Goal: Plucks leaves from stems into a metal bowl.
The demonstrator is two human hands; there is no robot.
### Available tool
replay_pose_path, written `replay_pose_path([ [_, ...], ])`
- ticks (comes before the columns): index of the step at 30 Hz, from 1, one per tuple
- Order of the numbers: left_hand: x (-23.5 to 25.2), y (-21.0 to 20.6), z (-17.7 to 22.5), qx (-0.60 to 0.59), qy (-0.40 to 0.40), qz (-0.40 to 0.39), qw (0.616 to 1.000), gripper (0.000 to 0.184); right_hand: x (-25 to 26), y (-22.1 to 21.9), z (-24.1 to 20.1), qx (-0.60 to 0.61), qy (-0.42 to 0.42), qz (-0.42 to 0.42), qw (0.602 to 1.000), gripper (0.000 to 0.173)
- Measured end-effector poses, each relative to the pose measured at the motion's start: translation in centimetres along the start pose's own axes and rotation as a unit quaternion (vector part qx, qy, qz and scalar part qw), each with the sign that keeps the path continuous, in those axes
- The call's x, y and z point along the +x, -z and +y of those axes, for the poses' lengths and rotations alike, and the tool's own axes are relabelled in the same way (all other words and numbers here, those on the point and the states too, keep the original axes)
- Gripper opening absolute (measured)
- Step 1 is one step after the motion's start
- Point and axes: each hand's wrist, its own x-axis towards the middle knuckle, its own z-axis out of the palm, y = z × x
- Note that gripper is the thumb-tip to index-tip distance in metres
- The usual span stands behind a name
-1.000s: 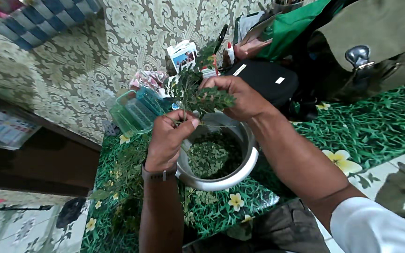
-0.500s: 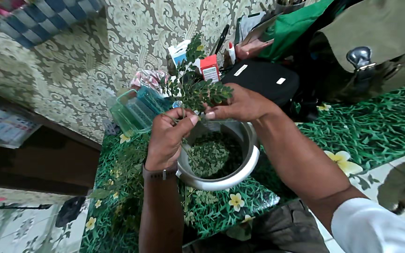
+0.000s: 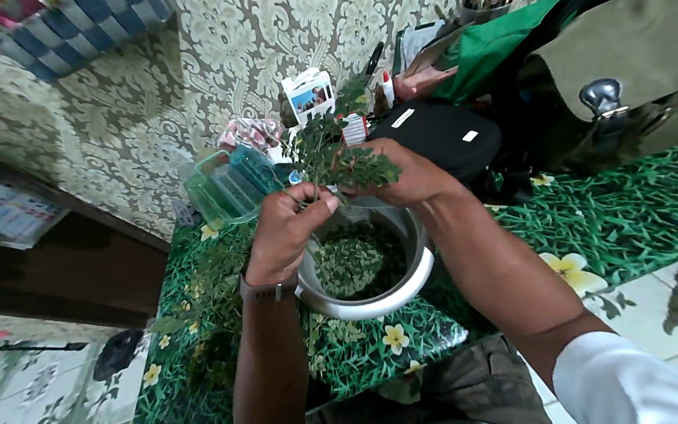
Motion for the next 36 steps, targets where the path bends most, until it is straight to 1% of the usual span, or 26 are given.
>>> replay_pose_path([
  [2,0.0,0.0,-0.1,-0.004,0.0,0.0,1.0,0.008,0.1,-0.2,0.2,0.022,-0.006,0.029,0.999,0.014],
  [4,0.0,0.2,0.0,-0.014,0.002,0.0,1.0,0.007,0.1,-0.2,0.2,0.055,-0.031,0.08,0.995,0.017],
  [5,0.0,0.3,0.1,-0.009,0.002,0.004,1.0,0.007,0.0,0.1,0.2,0.043,-0.033,0.086,0.995,0.017],
  [7,-0.1,0.5,0.3,0.039,-0.01,0.021,0.999,0.006,0.0,0.9,0.1,-0.03,-0.031,0.077,0.996,0.016],
  [9,-0.2,0.5,0.8,0.127,-0.032,0.056,0.99,0.008,-0.1,1.5,-0.2,-0.105,-0.037,0.074,0.991,0.016],
  [10,-0.2,0.6,1.0,0.16,-0.039,0.076,0.983,0.01,-0.1,1.7,-0.3,-0.116,-0.046,0.08,0.989,0.015],
  [11,-0.3,0.6,1.2,0.179,-0.047,0.092,0.978,0.012,-0.1,1.8,-0.3,-0.096,-0.054,0.094,0.989,0.019],
  [14,-0.4,0.9,1.2,0.22,-0.076,0.124,0.965,0.017,-0.1,1.5,-0.3,0.056,-0.049,0.111,0.991,0.038],
  [16,-0.5,0.7,1.2,0.252,-0.09,0.139,0.953,0.016,0.2,0.7,-0.6,0.084,-0.03,0.109,0.99,0.049],
  [17,-0.5,0.5,1.2,0.258,-0.095,0.142,0.951,0.015,0.2,0.3,-0.7,0.07,-0.028,0.114,0.991,0.048],
  [20,-0.4,0.1,1.0,0.263,-0.1,0.145,0.949,0.009,0.2,-0.7,-0.8,0.039,0.007,0.142,0.989,0.018],
  [21,-0.4,0.1,0.9,0.254,-0.098,0.144,0.951,0.009,0.3,-0.9,-0.8,0.032,0.02,0.152,0.988,0.01],
  [23,-0.4,0.1,1.0,0.208,-0.089,0.122,0.966,0.011,0.3,-1.1,-0.6,0.006,0.039,0.163,0.986,0.009],
  [25,-0.5,0.2,1.0,0.115,-0.084,0.093,0.985,0.018,0.3,-1.1,-0.6,-0.012,0.047,0.165,0.985,0.009],
  [27,-0.5,0.3,0.9,0.062,-0.081,0.084,0.991,0.015,0.3,-1.0,-0.6,-0.024,0.052,0.163,0.985,0.009],
  [28,-0.5,0.2,0.9,0.065,-0.081,0.095,0.99,0.012,0.3,-1.0,-0.5,-0.026,0.052,0.161,0.985,0.008],
  [31,-0.5,0.0,0.7,0.125,-0.079,0.146,0.978,0.019,0.2,-0.9,-0.6,-0.028,0.047,0.148,0.987,0.008],
  [36,-0.5,0.0,0.9,0.123,-0.092,0.145,0.977,0.015,0.0,-1.1,-0.7,-0.026,0.027,0.146,0.989,0.008],
])
